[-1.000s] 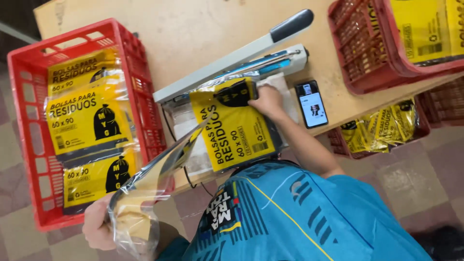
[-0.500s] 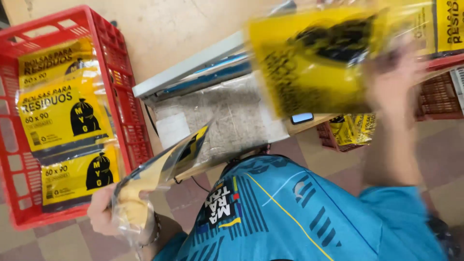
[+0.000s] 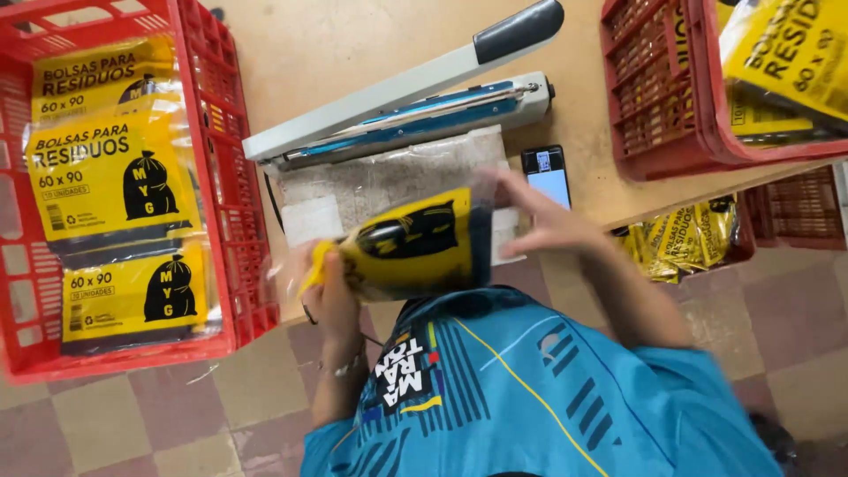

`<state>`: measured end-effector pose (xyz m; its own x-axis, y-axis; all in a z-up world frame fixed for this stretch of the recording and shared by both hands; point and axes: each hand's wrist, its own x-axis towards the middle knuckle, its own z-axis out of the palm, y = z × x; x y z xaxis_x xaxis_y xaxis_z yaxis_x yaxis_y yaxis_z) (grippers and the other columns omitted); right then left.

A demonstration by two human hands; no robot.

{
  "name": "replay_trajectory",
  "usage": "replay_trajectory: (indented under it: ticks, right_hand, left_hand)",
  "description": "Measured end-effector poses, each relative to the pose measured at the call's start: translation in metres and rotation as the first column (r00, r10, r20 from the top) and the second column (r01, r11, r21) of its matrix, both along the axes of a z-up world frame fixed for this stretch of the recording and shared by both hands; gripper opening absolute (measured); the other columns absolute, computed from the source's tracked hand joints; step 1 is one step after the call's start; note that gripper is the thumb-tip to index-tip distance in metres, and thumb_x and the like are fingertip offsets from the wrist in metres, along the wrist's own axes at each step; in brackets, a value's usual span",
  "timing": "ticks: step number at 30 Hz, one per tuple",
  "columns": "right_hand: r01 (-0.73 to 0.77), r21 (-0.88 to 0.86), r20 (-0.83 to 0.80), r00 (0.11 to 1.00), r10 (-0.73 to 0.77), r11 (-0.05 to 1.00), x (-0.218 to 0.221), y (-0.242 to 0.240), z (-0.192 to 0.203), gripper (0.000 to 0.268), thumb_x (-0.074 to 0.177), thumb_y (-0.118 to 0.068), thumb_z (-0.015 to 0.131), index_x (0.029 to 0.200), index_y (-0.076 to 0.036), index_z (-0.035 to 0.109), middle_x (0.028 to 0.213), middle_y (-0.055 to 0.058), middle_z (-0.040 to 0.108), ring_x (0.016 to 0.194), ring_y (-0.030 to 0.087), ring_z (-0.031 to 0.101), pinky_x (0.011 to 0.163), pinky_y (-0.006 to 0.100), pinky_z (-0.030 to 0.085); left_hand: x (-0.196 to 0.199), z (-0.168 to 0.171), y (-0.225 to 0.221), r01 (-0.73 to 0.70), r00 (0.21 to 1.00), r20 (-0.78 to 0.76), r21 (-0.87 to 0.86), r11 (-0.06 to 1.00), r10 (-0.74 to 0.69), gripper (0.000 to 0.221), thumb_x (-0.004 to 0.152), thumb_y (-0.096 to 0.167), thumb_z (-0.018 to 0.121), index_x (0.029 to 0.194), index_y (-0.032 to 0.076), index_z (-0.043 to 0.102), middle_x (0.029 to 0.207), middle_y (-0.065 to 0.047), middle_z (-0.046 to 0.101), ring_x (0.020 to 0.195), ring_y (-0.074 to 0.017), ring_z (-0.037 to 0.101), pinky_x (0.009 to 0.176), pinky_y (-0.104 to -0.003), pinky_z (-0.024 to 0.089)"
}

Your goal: Sealing plastic bags using a manual heat sealer and organizing them into crates.

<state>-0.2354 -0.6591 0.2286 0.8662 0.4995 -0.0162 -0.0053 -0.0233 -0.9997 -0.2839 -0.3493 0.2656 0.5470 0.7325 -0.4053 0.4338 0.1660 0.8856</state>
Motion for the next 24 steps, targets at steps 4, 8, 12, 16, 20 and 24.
replay_trajectory:
  ticks: [4, 8, 12, 16, 20, 24]
  right_hand:
    - [0.283, 0.103, -0.069, 0.958, -0.277, 0.954, 0.01, 0.06, -0.088, 0.065, 0.076, -0.005, 0.091, 0.133, -0.007, 0.059, 0.12, 0.006, 0.072, 0.115, 0.018, 0.069, 0.103, 0.035, 0.054]
    - [0.535, -0.312, 0.266, 0.843, -0.468, 0.785, 0.015, 0.073, -0.107, 0.035, 0.088, -0.02, 0.083, 0.12, -0.018, 0.071, 0.1, 0.005, 0.077, 0.096, 0.027, 0.074, 0.081, 0.04, 0.059]
    - [0.718, -0.32, 0.506, 0.681, -0.529, 0.618, -0.01, 0.034, -0.151, 0.028, 0.088, -0.022, 0.08, 0.116, -0.024, 0.076, 0.09, -0.001, 0.074, 0.081, 0.02, 0.072, 0.073, 0.033, 0.059]
    - [0.858, -0.338, 0.656, 0.51, -0.556, 0.387, -0.048, -0.05, -0.165, 0.017, 0.093, -0.005, 0.072, 0.108, -0.013, 0.076, 0.088, 0.008, 0.068, 0.08, 0.027, 0.066, 0.071, 0.035, 0.056]
    - [0.839, -0.442, 0.596, 0.54, -0.594, 0.319, -0.076, -0.1, -0.179, 0.022, 0.103, -0.007, 0.054, 0.12, -0.001, 0.067, 0.104, 0.02, 0.066, 0.1, 0.04, 0.065, 0.084, 0.044, 0.056]
    - [0.719, -0.588, 0.497, 0.683, -0.536, 0.37, -0.067, -0.091, -0.177, 0.036, 0.103, -0.01, 0.044, 0.131, 0.005, 0.059, 0.116, 0.029, 0.063, 0.111, 0.049, 0.058, 0.097, 0.056, 0.047]
  left_hand:
    - [0.028, -0.086, 0.026, 0.469, 0.768, 0.394, 0.19, 0.862, -0.505, 0.021, 0.1, 0.025, 0.072, 0.094, 0.006, 0.067, 0.087, -0.007, 0.065, 0.086, -0.0133, 0.061, 0.083, -0.03, 0.047]
    - [0.063, -0.131, 0.044, 0.475, 0.784, 0.153, 0.476, 0.74, -0.601, 0.031, 0.099, 0.045, 0.073, 0.091, 0.015, 0.071, 0.071, -0.006, 0.064, 0.072, -0.0182, 0.062, 0.074, -0.037, 0.05]
    - [0.093, -0.18, 0.064, 0.418, 0.841, -0.05, 0.691, 0.589, -0.539, 0.03, 0.094, 0.04, 0.078, 0.086, 0.013, 0.069, 0.058, -0.009, 0.061, 0.063, -0.0373, 0.066, 0.063, -0.048, 0.052]
    - [0.108, -0.192, 0.073, 0.345, 0.861, -0.078, 0.815, 0.466, -0.502, 0.025, 0.093, 0.038, 0.077, 0.083, 0.016, 0.068, 0.064, -0.008, 0.065, 0.067, -0.0371, 0.069, 0.062, -0.047, 0.053]
    - [0.122, -0.2, 0.077, 0.327, 0.889, -0.112, 0.834, 0.445, -0.444, 0.02, 0.091, 0.044, 0.074, 0.084, 0.027, 0.068, 0.063, 0.0, 0.066, 0.067, -0.0322, 0.071, 0.064, -0.045, 0.057]
    - [0.125, -0.2, 0.08, 0.337, 0.895, -0.122, 0.816, 0.47, -0.429, 0.021, 0.093, 0.044, 0.071, 0.083, 0.026, 0.067, 0.061, 0.001, 0.066, 0.066, -0.0337, 0.071, 0.064, -0.045, 0.056]
